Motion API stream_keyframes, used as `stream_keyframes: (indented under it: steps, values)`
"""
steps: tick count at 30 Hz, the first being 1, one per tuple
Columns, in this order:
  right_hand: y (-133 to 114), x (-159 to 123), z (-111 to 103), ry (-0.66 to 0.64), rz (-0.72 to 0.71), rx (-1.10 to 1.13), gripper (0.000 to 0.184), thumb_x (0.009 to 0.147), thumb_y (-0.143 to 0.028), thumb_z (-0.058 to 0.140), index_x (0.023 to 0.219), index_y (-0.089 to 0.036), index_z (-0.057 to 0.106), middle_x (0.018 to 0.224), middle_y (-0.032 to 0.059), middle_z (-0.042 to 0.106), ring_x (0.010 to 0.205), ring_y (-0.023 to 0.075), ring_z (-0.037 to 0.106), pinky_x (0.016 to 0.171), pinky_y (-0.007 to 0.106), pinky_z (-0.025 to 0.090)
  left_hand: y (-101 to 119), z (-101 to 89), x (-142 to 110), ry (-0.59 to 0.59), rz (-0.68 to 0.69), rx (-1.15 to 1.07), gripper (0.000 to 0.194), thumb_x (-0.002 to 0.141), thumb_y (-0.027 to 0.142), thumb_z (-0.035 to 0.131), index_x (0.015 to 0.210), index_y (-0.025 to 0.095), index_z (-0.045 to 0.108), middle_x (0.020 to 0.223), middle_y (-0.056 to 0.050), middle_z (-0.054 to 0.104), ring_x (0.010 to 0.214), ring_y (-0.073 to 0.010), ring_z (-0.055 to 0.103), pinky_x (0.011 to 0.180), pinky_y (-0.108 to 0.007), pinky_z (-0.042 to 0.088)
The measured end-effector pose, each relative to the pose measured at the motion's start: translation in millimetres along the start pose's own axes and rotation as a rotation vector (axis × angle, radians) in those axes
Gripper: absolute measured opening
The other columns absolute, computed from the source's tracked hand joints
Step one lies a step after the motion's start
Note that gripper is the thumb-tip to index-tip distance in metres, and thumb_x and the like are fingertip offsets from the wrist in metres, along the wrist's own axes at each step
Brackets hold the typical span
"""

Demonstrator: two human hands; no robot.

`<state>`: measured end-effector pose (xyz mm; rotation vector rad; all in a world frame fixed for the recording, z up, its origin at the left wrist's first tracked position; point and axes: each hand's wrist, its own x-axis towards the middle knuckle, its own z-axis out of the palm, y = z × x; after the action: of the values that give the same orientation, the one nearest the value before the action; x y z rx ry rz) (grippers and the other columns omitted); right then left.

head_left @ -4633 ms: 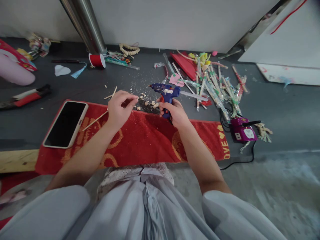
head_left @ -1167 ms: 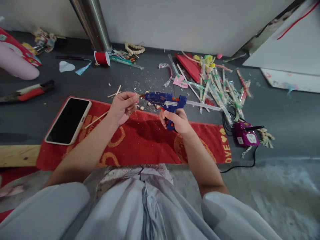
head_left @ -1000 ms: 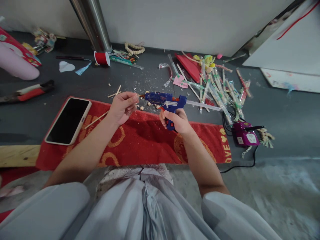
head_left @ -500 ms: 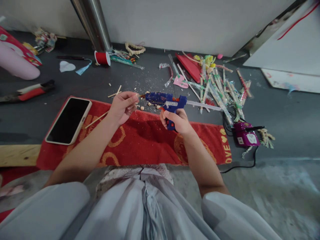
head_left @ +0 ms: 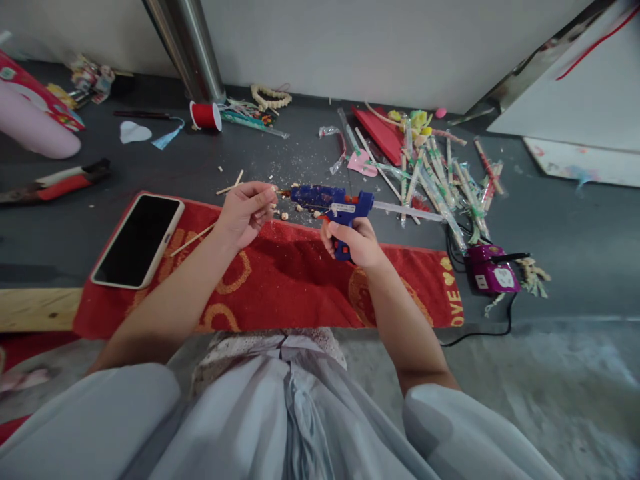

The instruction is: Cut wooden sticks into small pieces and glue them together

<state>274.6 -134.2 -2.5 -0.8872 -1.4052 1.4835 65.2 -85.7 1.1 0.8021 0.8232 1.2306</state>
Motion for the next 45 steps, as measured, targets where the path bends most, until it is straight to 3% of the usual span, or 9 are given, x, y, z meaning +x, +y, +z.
stream_keyframes:
  steps: [11, 18, 25, 31, 34, 37, 40, 45]
  values:
    - [-1, 1, 1, 0.014, 0.019, 0.006, 0.041, 0.077, -0.053, 0.066, 0.060, -0.018, 0.054, 0.051, -0.0033, 0.054, 0.042, 0.0065, 0.047, 0.042, 0.021, 0.041, -2, 0.5, 0, -0.010, 0.011, 0.004, 0.015, 0.063, 0.005, 0.073, 0.058, 0.017, 0.066, 0.049, 0.004, 0.058, 0.035, 0.0003, 0.031, 0.035, -0.014, 0.025]
    - [-1, 1, 1, 0.004, 0.011, -0.006, 0.041, 0.077, -0.053, 0.065, 0.059, -0.018, 0.054, 0.052, -0.0034, 0.054, 0.043, 0.0065, 0.048, 0.043, 0.021, 0.041, 0, 1.0, -1, -0.019, 0.012, -0.010, 0.014, 0.064, 0.008, 0.075, 0.058, 0.017, 0.065, 0.047, 0.005, 0.054, 0.035, 0.0005, 0.031, 0.035, -0.014, 0.025]
    - [-2, -1, 0, 0.004, 0.021, -0.025, 0.041, 0.078, -0.053, 0.064, 0.059, -0.019, 0.054, 0.052, -0.0031, 0.054, 0.044, 0.0069, 0.048, 0.044, 0.022, 0.041, 4, 3.1, -1, 0.048, -0.012, 0.044, 0.018, 0.068, 0.011, 0.076, 0.058, 0.017, 0.062, 0.048, 0.007, 0.050, 0.036, 0.0007, 0.030, 0.035, -0.015, 0.024]
    - [-9, 1, -6, 0.085, -0.002, -0.100, 0.036, 0.078, -0.055, 0.063, 0.082, -0.019, 0.060, 0.059, -0.0034, 0.055, 0.048, 0.0086, 0.049, 0.048, 0.023, 0.042, 1, -0.8, 4, 0.106, -0.005, 0.043, 0.012, 0.073, 0.011, 0.072, 0.064, 0.017, 0.065, 0.054, 0.005, 0.057, 0.037, 0.0013, 0.029, 0.035, -0.015, 0.024]
    - [-9, 5, -19, 0.289, -0.027, -0.345, 0.031, 0.081, -0.050, 0.060, 0.092, -0.021, 0.058, 0.067, -0.0014, 0.057, 0.057, 0.0123, 0.053, 0.058, 0.027, 0.046, -2, -5.1, 9, 0.149, -0.008, 0.041, 0.011, 0.073, 0.010, 0.071, 0.066, 0.017, 0.067, 0.056, 0.005, 0.059, 0.037, 0.0013, 0.029, 0.035, -0.015, 0.024]
    - [-7, 6, -38, 0.521, 0.031, -0.833, 0.027, 0.081, -0.037, 0.059, 0.102, -0.020, 0.057, 0.088, 0.0066, 0.065, 0.081, 0.0208, 0.060, 0.075, 0.035, 0.048, -5, -8.7, 12, 0.156, 0.004, 0.040, 0.009, 0.073, 0.011, 0.072, 0.067, 0.017, 0.067, 0.057, 0.004, 0.059, 0.036, 0.0015, 0.028, 0.035, -0.014, 0.024]
    - [-3, 3, -56, 0.536, 0.063, -1.213, 0.033, 0.077, -0.026, 0.056, 0.109, -0.017, 0.055, 0.106, 0.0142, 0.065, 0.102, 0.0288, 0.058, 0.089, 0.043, 0.045, -7, -10.2, 13, 0.153, 0.012, 0.040, 0.009, 0.072, 0.012, 0.073, 0.067, 0.017, 0.067, 0.057, 0.004, 0.059, 0.036, 0.0016, 0.028, 0.035, -0.014, 0.024]
    - [2, -3, -68, 0.556, 0.225, -1.497, 0.038, 0.072, -0.012, 0.049, 0.109, -0.009, 0.056, 0.104, 0.0196, 0.063, 0.102, 0.0323, 0.057, 0.092, 0.045, 0.042, -9, -9.5, 14, 0.134, 0.011, 0.027, 0.009, 0.070, 0.011, 0.074, 0.065, 0.016, 0.069, 0.057, 0.003, 0.060, 0.036, 0.0014, 0.030, 0.034, -0.014, 0.024]
